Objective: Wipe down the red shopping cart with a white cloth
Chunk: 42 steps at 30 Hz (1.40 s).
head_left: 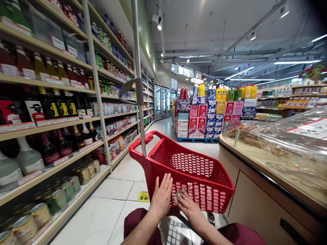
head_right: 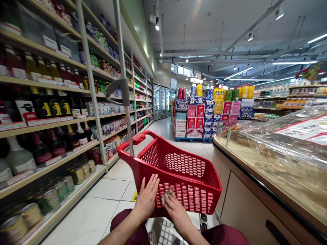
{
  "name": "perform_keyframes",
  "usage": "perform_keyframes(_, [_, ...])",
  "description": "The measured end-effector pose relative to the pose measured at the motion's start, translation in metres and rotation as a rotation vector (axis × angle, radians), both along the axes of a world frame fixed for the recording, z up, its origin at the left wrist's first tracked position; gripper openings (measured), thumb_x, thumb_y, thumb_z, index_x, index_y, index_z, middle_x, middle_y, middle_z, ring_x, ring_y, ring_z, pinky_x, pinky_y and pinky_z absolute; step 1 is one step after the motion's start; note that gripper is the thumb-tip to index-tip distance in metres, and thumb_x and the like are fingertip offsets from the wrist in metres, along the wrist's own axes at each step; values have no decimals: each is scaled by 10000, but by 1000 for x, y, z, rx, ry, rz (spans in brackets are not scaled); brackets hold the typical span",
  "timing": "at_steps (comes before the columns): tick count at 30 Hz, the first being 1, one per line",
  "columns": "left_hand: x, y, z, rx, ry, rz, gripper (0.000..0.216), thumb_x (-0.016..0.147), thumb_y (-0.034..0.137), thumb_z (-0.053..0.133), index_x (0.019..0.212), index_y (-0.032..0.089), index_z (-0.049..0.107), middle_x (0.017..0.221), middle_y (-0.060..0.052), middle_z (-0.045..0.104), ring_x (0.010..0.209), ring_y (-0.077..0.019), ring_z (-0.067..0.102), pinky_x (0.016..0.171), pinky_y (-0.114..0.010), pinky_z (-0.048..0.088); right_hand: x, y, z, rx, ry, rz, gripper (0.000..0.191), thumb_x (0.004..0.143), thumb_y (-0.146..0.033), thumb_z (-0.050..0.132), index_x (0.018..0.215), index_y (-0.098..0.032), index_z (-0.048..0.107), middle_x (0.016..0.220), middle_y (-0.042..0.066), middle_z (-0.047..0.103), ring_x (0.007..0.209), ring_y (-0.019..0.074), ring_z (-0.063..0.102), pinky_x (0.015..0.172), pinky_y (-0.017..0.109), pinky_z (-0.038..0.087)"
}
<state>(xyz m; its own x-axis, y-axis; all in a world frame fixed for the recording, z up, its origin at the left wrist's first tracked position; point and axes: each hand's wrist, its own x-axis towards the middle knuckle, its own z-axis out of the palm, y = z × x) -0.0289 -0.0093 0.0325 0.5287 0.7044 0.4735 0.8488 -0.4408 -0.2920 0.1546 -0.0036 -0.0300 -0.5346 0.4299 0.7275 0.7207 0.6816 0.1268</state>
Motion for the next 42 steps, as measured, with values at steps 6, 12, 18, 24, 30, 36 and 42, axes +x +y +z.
perform_keyframes(6, [-18, 1, 9, 96, 7, 8, 639, 755, 143, 368, 1373, 84, 217, 1447, -111, 228, 1350, -219, 91, 1079, -474, 79, -8, 12, 21, 95, 95, -116, 468, 860, -57, 316, 1301, -186, 407, 1327, 61, 447, 1303, 197, 257, 1042, 437, 329])
perform_keyframes(12, [-34, 2, 8, 154, 13, 5, 638, 766, 216, 395, 1369, 83, 233, 1436, -126, 257, 1342, -238, 133, 1075, -477, 66, -33, 11, 23, 87, -9, -6, 449, 844, -65, 367, 1265, -192, 460, 1259, 44, 523, 1282, 171, 308, 1011, 352, 387])
perform_keyframes(18, [-61, 6, 12, 165, -32, 106, 641, 736, 150, 390, 1360, 85, 258, 1434, -119, 264, 1344, -223, 135, 1077, -475, 76, -62, 22, 34, 56, 40, -1, 446, 838, -36, 329, 1219, -176, 512, 1240, 70, 538, 1255, 191, 360, 1004, 394, 389])
perform_keyframes(24, [-95, 10, 18, 162, -83, 219, 663, 699, 145, 412, 1347, 76, 288, 1415, -137, 302, 1332, -243, 180, 1074, -494, 111, -110, 28, 63, 44, 68, 80, 449, 854, -75, 341, 1281, -172, 441, 1318, 68, 460, 1290, 204, 294, 1018, 408, 370])
perform_keyframes(30, [-109, 13, 34, 150, -164, 280, 705, 643, 93, 418, 1337, 66, 299, 1403, -134, 328, 1327, -237, 202, 1071, -498, 139, -150, 39, 73, 96, 17, 160, 328, 862, -126, 412, 1146, -157, 572, 1181, 86, 581, 1224, 209, 403, 990, 396, 407])
perform_keyframes(36, [-98, 12, 33, 141, -182, 259, 699, 645, 101, 415, 1334, 63, 307, 1413, -140, 301, 1328, -244, 198, 1068, -509, 122, -114, 35, 69, 115, 179, 42, 442, 863, -55, 325, 1277, -155, 442, 1313, 77, 465, 1302, 200, 263, 1039, 414, 345])
perform_keyframes(42, [-60, 9, 30, 156, -126, 99, 689, 684, 111, 402, 1356, 62, 257, 1432, -139, 258, 1342, -237, 142, 1073, -489, 88, -51, 21, 39, 62, 68, 57, 471, 841, -55, 343, 1267, -220, 457, 1250, 43, 531, 1278, 160, 311, 1010, 357, 390])
